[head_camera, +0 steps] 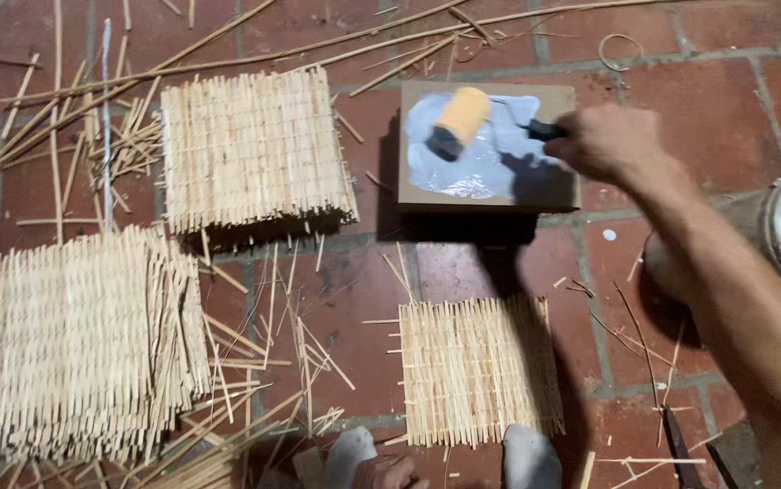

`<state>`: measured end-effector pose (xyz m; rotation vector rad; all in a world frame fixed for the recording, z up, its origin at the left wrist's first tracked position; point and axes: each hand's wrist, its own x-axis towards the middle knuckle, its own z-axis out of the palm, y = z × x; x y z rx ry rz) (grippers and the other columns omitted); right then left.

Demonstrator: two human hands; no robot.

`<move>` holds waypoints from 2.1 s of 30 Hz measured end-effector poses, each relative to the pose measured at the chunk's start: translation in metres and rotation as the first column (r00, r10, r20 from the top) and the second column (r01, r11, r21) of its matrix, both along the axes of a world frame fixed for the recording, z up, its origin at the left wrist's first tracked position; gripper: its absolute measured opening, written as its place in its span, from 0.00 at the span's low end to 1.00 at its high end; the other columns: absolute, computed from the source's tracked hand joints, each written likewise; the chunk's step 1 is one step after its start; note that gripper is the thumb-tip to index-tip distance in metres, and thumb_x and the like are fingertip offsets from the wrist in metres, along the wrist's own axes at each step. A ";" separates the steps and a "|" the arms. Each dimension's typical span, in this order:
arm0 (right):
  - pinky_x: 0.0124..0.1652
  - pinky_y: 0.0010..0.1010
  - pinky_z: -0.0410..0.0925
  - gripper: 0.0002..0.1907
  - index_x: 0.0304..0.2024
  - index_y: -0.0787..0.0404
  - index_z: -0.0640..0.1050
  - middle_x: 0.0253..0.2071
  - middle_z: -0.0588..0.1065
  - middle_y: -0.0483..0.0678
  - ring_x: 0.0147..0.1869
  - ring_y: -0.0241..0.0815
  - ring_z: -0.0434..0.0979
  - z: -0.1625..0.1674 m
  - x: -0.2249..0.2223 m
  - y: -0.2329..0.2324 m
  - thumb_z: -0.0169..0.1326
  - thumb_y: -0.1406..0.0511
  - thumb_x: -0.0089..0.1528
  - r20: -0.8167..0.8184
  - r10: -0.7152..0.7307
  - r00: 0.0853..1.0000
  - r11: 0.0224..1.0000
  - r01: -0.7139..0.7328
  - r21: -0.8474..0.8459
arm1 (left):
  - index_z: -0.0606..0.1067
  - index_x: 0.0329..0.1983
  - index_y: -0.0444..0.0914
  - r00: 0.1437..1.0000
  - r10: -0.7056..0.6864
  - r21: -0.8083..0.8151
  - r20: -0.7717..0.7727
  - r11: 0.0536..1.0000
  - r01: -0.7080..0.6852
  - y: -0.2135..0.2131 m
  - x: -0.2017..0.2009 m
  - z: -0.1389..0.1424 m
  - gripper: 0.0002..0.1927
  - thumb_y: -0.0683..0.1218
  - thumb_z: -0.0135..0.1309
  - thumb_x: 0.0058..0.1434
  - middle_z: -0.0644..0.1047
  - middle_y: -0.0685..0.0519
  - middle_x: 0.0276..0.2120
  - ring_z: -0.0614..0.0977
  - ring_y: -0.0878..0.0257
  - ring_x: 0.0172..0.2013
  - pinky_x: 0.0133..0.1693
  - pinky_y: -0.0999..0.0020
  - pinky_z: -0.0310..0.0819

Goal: The person assembles a small bamboo mat by placing thin bamboo strips across a base, then applies white adhesive to a cardboard square using a paint roller and presses the mat onto it. The process is repeated for multiple mats, with finished units stacked nearby.

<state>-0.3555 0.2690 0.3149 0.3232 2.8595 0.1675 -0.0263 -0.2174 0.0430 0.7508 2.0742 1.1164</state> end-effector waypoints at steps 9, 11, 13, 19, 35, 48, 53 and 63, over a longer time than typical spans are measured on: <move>0.36 0.51 0.74 0.25 0.49 0.44 0.84 0.29 0.82 0.55 0.33 0.56 0.84 0.006 0.141 0.059 0.55 0.40 0.59 0.014 -0.171 0.985 0.983 0.172 -0.066 | 0.69 0.24 0.38 0.984 -0.175 -0.048 0.028 0.983 0.177 -0.007 -0.001 -0.051 0.22 0.56 0.64 0.60 0.71 0.45 0.17 0.80 0.51 0.23 0.28 0.53 0.73; 0.35 0.54 0.73 0.26 0.41 0.54 0.84 0.30 0.81 0.57 0.33 0.59 0.82 0.000 0.117 0.047 0.54 0.41 0.63 -0.057 -0.140 0.989 0.986 0.134 -0.099 | 0.69 0.24 0.38 0.981 -0.192 -0.062 0.029 0.979 0.193 -0.007 0.000 -0.053 0.22 0.56 0.64 0.60 0.71 0.45 0.18 0.80 0.51 0.23 0.29 0.53 0.73; 0.36 0.55 0.72 0.31 0.37 0.59 0.83 0.28 0.80 0.62 0.33 0.61 0.81 0.000 0.079 0.039 0.52 0.39 0.66 -0.101 -0.154 0.983 0.982 0.142 -0.125 | 0.69 0.24 0.38 0.980 -0.199 -0.071 0.025 0.977 0.200 -0.006 0.001 -0.053 0.21 0.56 0.64 0.60 0.71 0.45 0.18 0.81 0.50 0.24 0.29 0.53 0.73; 0.32 0.50 0.72 0.27 0.37 0.61 0.86 0.23 0.76 0.59 0.26 0.56 0.78 0.006 0.096 0.024 0.55 0.45 0.66 -0.208 -0.093 0.974 0.980 0.052 -0.191 | 0.70 0.26 0.38 0.978 -0.208 -0.087 0.024 0.974 0.209 -0.003 0.004 -0.051 0.21 0.56 0.64 0.60 0.72 0.45 0.19 0.81 0.50 0.25 0.30 0.52 0.74; 0.36 0.49 0.76 0.28 0.37 0.58 0.83 0.24 0.79 0.52 0.29 0.47 0.81 -0.010 0.063 0.060 0.52 0.42 0.67 -0.023 -0.214 0.977 0.973 0.211 -0.093 | 0.71 0.29 0.38 0.982 -0.189 -0.103 0.022 0.976 0.190 -0.001 0.006 -0.042 0.20 0.56 0.63 0.61 0.73 0.44 0.23 0.82 0.49 0.29 0.33 0.52 0.75; 0.36 0.45 0.74 0.25 0.58 0.40 0.83 0.30 0.83 0.50 0.32 0.51 0.84 -0.001 0.087 0.094 0.57 0.44 0.61 0.027 -0.023 0.999 1.000 0.023 0.020 | 0.69 0.29 0.36 0.994 -0.108 -0.036 -0.008 0.993 0.108 0.009 -0.002 0.005 0.22 0.57 0.60 0.65 0.73 0.43 0.23 0.82 0.47 0.29 0.34 0.50 0.75; 0.33 0.45 0.72 0.17 0.43 0.55 0.86 0.31 0.81 0.53 0.33 0.51 0.81 -0.014 -0.026 0.004 0.58 0.51 0.66 -0.113 0.253 0.961 0.964 -0.260 -0.048 | 0.69 0.26 0.37 0.999 -0.035 -0.072 0.008 0.997 0.035 0.010 -0.004 0.013 0.22 0.56 0.60 0.65 0.72 0.43 0.21 0.81 0.49 0.27 0.34 0.50 0.74; 0.23 0.37 0.67 0.17 0.43 0.65 0.82 0.26 0.79 0.53 0.24 0.44 0.74 -0.007 -0.043 -0.098 0.60 0.57 0.63 -0.018 -0.151 0.988 0.696 0.094 -0.712 | 0.69 0.25 0.36 0.998 -0.010 -0.020 -0.061 1.000 0.009 0.011 -0.007 0.040 0.18 0.50 0.63 0.61 0.74 0.45 0.20 0.78 0.51 0.23 0.28 0.52 0.71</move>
